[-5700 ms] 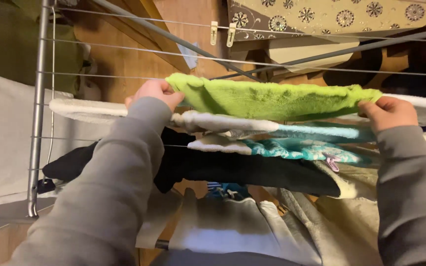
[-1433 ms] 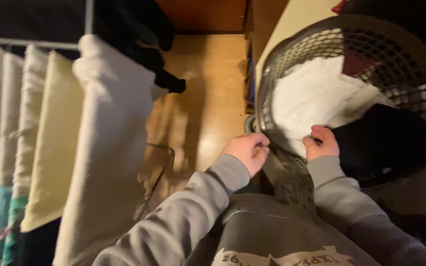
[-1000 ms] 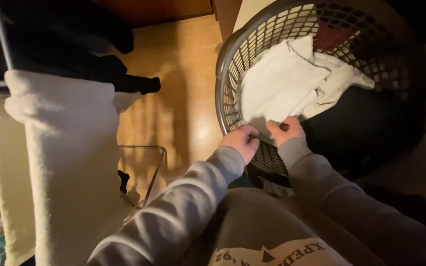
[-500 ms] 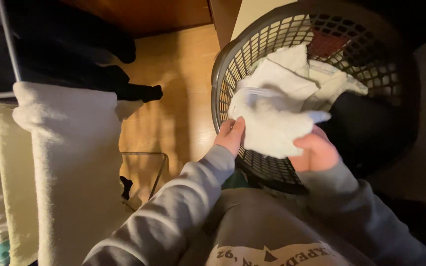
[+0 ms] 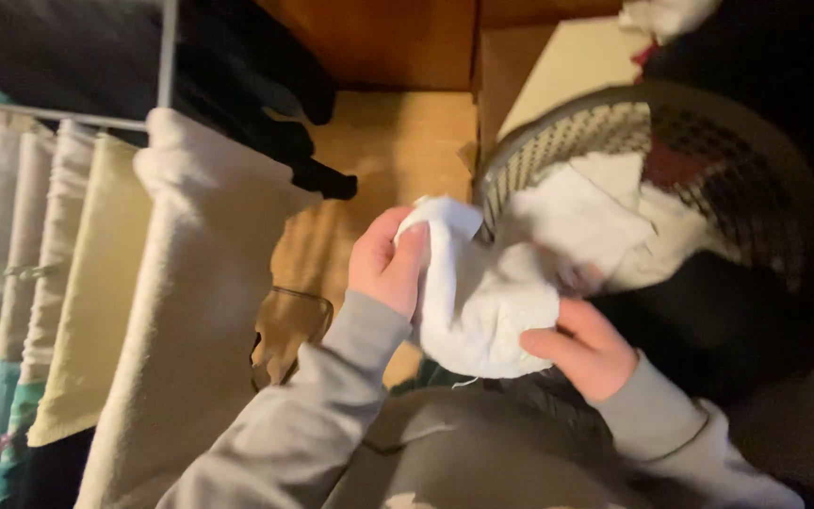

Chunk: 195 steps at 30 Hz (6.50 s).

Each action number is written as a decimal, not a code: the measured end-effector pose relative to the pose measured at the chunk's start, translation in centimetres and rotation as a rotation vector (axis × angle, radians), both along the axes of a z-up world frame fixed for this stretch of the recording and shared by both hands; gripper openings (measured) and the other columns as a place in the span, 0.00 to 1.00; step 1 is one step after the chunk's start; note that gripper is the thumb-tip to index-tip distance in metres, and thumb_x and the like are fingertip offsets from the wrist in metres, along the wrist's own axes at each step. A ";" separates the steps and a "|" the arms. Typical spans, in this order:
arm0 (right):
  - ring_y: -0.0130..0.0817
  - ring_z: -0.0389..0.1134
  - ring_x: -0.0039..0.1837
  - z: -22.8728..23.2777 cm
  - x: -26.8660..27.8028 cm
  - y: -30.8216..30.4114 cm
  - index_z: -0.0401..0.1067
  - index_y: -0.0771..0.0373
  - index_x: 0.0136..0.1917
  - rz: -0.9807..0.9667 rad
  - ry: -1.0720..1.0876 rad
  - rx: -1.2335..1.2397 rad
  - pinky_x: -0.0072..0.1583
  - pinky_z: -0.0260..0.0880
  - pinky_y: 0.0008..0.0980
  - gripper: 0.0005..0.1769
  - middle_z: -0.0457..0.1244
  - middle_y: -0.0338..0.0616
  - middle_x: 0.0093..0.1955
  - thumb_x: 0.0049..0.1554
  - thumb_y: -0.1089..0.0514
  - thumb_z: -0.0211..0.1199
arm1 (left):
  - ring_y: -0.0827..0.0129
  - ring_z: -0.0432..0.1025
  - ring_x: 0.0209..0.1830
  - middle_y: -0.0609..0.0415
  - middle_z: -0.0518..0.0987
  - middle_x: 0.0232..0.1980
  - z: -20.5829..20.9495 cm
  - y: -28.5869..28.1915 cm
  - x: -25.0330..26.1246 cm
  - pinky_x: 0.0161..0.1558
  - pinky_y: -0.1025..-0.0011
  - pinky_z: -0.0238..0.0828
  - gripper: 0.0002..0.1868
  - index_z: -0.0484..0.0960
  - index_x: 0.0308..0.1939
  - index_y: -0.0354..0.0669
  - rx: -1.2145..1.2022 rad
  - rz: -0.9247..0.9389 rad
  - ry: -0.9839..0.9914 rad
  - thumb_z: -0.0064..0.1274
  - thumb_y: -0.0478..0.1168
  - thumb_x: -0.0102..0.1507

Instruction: The person takes towels from a laundry basket and hangs them on a metal drying rack. They unfold each towel and drape it over the horizontal bars, spacing them out to dry.

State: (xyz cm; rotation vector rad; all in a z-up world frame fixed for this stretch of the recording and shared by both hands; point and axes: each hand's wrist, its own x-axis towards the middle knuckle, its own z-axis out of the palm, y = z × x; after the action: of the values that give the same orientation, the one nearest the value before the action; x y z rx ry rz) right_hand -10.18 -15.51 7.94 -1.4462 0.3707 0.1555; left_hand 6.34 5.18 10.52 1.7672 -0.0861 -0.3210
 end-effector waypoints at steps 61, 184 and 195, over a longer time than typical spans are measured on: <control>0.45 0.76 0.33 28.5 0.4 65.4 0.73 0.69 0.59 1.223 -0.332 0.242 0.34 0.80 0.38 0.17 0.69 0.57 0.34 0.56 0.62 0.63 | 0.78 0.66 0.24 0.62 0.73 0.16 28.2 58.7 -28.4 0.29 0.76 0.64 0.11 0.88 0.29 0.56 0.252 1.026 -0.557 0.55 0.47 0.64; 0.30 0.66 0.47 10.7 -2.7 94.9 0.77 0.61 0.51 1.172 -0.615 -0.149 0.51 0.64 0.32 0.18 0.68 0.38 0.44 0.49 0.63 0.53 | 0.52 0.72 0.59 0.59 0.76 0.64 16.6 89.5 -37.7 0.53 0.48 0.66 0.34 0.70 0.66 0.62 0.636 0.452 0.060 0.51 0.49 0.53; 0.45 0.69 0.53 8.3 -0.6 91.2 0.70 0.73 0.61 0.792 -0.375 0.318 0.52 0.68 0.39 0.22 0.67 0.57 0.53 0.52 0.72 0.54 | 0.62 0.43 0.84 0.68 0.71 0.73 10.8 92.0 -37.6 0.78 0.38 0.14 0.35 0.74 0.67 0.60 0.688 0.321 0.091 0.43 0.32 0.55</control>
State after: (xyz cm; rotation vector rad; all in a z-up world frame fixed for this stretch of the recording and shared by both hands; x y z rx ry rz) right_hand -10.77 75.70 16.27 -1.2032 -0.5312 0.5434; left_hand -31.27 97.19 21.31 2.3975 0.4161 -0.2054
